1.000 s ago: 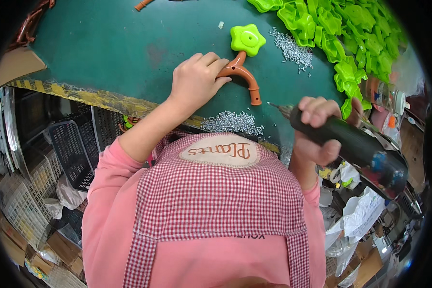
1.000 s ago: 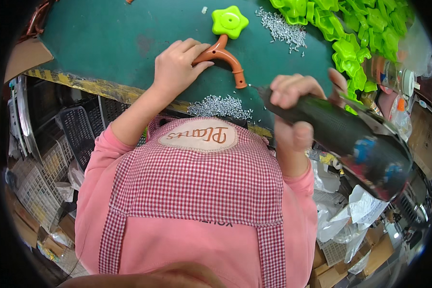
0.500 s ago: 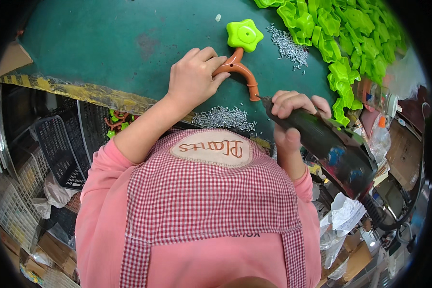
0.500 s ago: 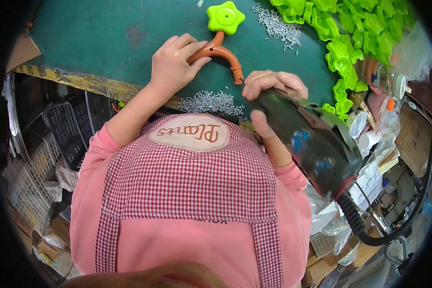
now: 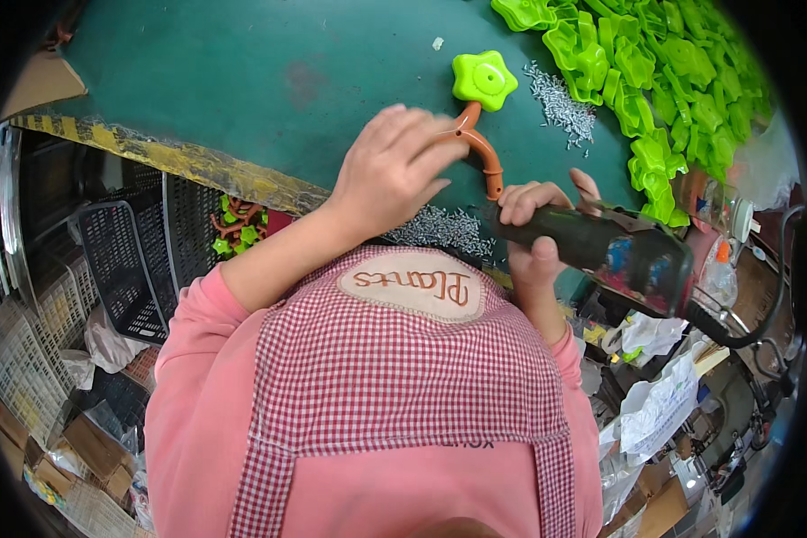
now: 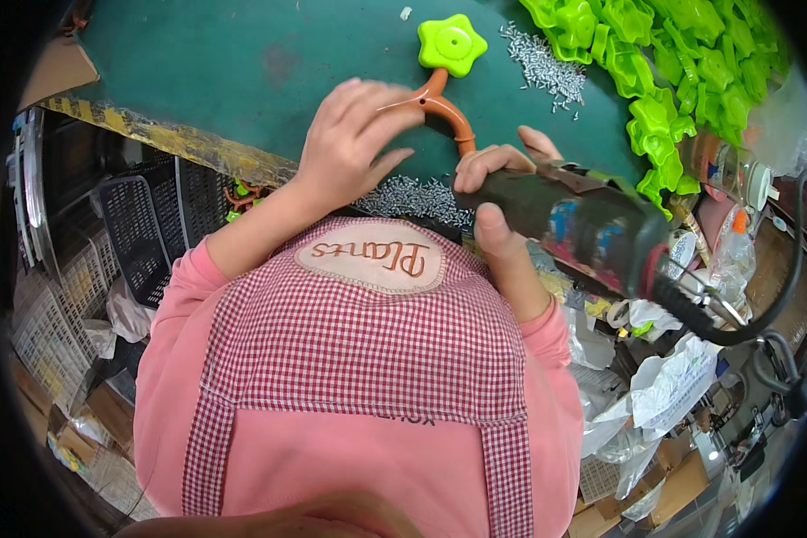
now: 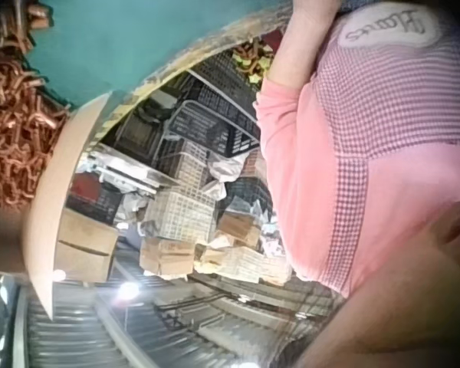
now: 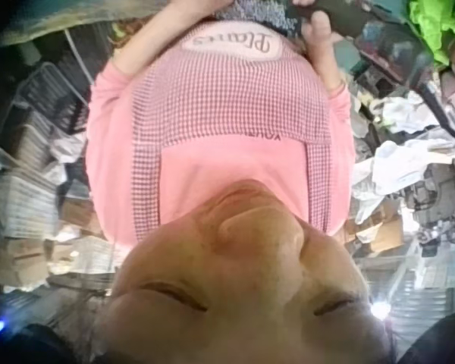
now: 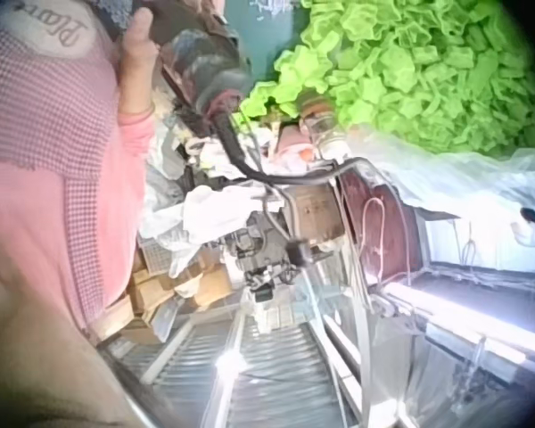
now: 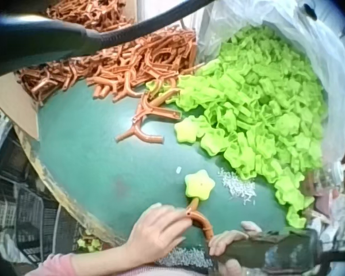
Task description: The person assembles green star-shaped plastic pieces onto brown Y-shaped plastic frames using a cordless drill and screws. They repeatedly pick up parts, align them, and fasten them together on a green worktable.
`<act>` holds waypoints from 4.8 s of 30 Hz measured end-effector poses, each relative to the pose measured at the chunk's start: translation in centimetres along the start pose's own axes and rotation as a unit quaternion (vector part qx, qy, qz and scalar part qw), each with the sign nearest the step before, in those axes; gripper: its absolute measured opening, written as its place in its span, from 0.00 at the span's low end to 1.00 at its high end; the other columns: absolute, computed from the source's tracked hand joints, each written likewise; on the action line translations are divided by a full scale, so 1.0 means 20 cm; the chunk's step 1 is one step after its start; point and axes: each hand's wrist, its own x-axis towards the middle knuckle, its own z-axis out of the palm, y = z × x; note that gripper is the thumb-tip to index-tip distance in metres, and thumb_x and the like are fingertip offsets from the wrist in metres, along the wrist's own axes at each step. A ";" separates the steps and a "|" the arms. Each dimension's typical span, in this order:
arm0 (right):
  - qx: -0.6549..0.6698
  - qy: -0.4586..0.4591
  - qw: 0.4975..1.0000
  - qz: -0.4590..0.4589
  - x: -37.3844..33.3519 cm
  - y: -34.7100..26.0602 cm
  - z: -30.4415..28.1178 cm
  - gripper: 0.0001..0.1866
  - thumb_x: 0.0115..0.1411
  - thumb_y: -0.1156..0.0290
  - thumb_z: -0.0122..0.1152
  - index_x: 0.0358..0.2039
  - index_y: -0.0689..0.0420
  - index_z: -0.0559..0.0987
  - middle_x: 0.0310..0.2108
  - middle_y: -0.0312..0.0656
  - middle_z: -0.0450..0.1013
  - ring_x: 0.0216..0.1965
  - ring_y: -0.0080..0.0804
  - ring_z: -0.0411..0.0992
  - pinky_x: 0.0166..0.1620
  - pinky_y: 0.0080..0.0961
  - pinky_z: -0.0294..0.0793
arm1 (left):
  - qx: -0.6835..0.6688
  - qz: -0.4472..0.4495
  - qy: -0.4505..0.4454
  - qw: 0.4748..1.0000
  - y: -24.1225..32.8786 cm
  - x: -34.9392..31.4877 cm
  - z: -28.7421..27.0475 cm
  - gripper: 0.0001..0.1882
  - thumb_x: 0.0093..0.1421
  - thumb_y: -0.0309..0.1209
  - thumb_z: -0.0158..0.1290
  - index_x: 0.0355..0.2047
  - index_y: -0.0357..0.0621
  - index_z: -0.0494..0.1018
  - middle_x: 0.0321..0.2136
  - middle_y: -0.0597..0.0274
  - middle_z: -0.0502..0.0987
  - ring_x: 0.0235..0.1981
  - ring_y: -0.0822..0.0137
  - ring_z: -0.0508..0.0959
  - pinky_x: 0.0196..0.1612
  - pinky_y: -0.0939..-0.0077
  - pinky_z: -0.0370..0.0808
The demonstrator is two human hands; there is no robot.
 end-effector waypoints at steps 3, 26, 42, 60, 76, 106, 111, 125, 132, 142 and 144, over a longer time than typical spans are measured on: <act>0.066 -0.021 0.997 -0.044 0.04 -0.12 0.03 0.47 0.54 0.48 0.70 0.63 0.54 0.53 0.26 0.39 0.70 0.25 0.32 0.69 0.37 0.36 0.71 | -0.105 0.067 -0.082 0.989 0.02 -0.09 0.04 0.14 0.44 0.32 0.67 0.33 0.51 0.80 0.33 0.71 0.79 0.40 0.67 0.76 0.49 0.65 0.71; 0.038 -0.205 0.975 -0.075 0.28 -0.08 0.33 0.42 0.54 0.42 0.68 0.57 0.53 0.56 0.27 0.41 0.70 0.30 0.34 0.72 0.42 0.38 0.71 | -0.016 -0.105 0.071 0.992 -0.13 -0.11 -0.09 0.16 0.42 0.33 0.68 0.32 0.44 0.80 0.32 0.67 0.78 0.36 0.64 0.77 0.43 0.66 0.74; 0.027 -0.401 0.915 0.002 0.43 0.11 0.40 0.37 0.55 0.60 0.70 0.58 0.56 0.60 0.28 0.43 0.71 0.31 0.36 0.71 0.41 0.38 0.73 | -0.115 -0.159 0.030 0.980 -0.20 -0.19 -0.02 0.13 0.45 0.28 0.65 0.33 0.45 0.80 0.28 0.63 0.75 0.30 0.61 0.77 0.33 0.68 0.76; 0.109 -0.146 0.982 -0.044 0.11 -0.08 0.16 0.50 0.57 0.42 0.64 0.68 0.52 0.47 0.27 0.39 0.69 0.27 0.32 0.70 0.36 0.36 0.70 | -0.097 -0.025 -0.082 0.992 0.01 -0.20 -0.03 0.11 0.44 0.35 0.67 0.29 0.50 0.81 0.28 0.75 0.77 0.39 0.70 0.76 0.47 0.69 0.70; 0.035 -0.149 0.987 -0.053 0.16 -0.17 0.14 0.48 0.57 0.40 0.62 0.69 0.46 0.50 0.29 0.37 0.68 0.28 0.30 0.68 0.39 0.37 0.69 | -0.126 -0.001 -0.048 0.991 -0.01 -0.19 -0.02 0.09 0.44 0.32 0.67 0.28 0.51 0.80 0.27 0.73 0.77 0.37 0.69 0.77 0.46 0.68 0.72; -0.011 -0.145 0.984 -0.102 0.36 0.09 0.15 0.39 0.57 0.55 0.69 0.59 0.54 0.55 0.28 0.44 0.71 0.29 0.36 0.72 0.38 0.40 0.76 | -0.137 -0.154 -0.025 0.978 -0.12 -0.03 0.10 0.16 0.43 0.27 0.66 0.35 0.42 0.80 0.30 0.62 0.77 0.32 0.59 0.77 0.37 0.67 0.76; -0.042 -0.235 0.970 -0.045 0.42 0.04 0.16 0.45 0.58 0.49 0.67 0.66 0.49 0.52 0.28 0.41 0.69 0.28 0.34 0.69 0.38 0.39 0.71 | -0.111 -0.142 -0.031 0.983 -0.13 -0.03 0.09 0.14 0.44 0.28 0.66 0.34 0.43 0.80 0.29 0.62 0.75 0.32 0.58 0.76 0.36 0.67 0.76; -0.291 0.290 0.899 -0.149 0.16 -0.18 -0.51 0.29 0.61 0.70 0.60 0.57 0.69 0.61 0.29 0.48 0.75 0.28 0.33 0.72 0.37 0.32 0.75 | -0.234 -0.093 0.195 0.948 0.09 0.06 -0.16 0.17 0.47 0.20 0.66 0.39 0.37 0.80 0.36 0.58 0.76 0.36 0.66 0.79 0.42 0.76 0.78; -0.569 0.290 0.595 -0.487 0.11 -0.37 -0.54 0.45 0.50 0.69 0.73 0.61 0.71 0.55 0.58 0.53 0.57 0.58 0.45 0.59 0.63 0.43 0.56 | -0.348 -0.361 0.431 0.750 -0.12 -0.36 -0.28 0.21 0.70 0.36 0.47 0.57 0.38 0.61 0.38 0.55 0.77 0.39 0.64 0.78 0.44 0.69 0.76; -0.424 -0.098 0.853 -0.288 0.42 0.03 0.10 0.20 0.49 0.81 0.63 0.46 0.61 0.78 0.44 0.47 0.73 0.47 0.46 0.70 0.54 0.39 0.67 | -0.007 -0.378 0.403 0.833 -0.31 -0.70 -0.47 0.22 0.70 0.37 0.45 0.59 0.38 0.62 0.60 0.54 0.64 0.60 0.54 0.66 0.64 0.61 0.60; -0.444 -0.150 0.844 -0.261 0.49 0.13 0.17 0.20 0.48 0.79 0.64 0.45 0.57 0.79 0.44 0.45 0.73 0.48 0.47 0.69 0.54 0.40 0.66 | -0.109 -0.139 0.310 0.934 -0.13 -0.22 -0.71 0.16 0.69 0.35 0.45 0.49 0.40 0.76 0.51 0.54 0.75 0.54 0.54 0.73 0.60 0.59 0.65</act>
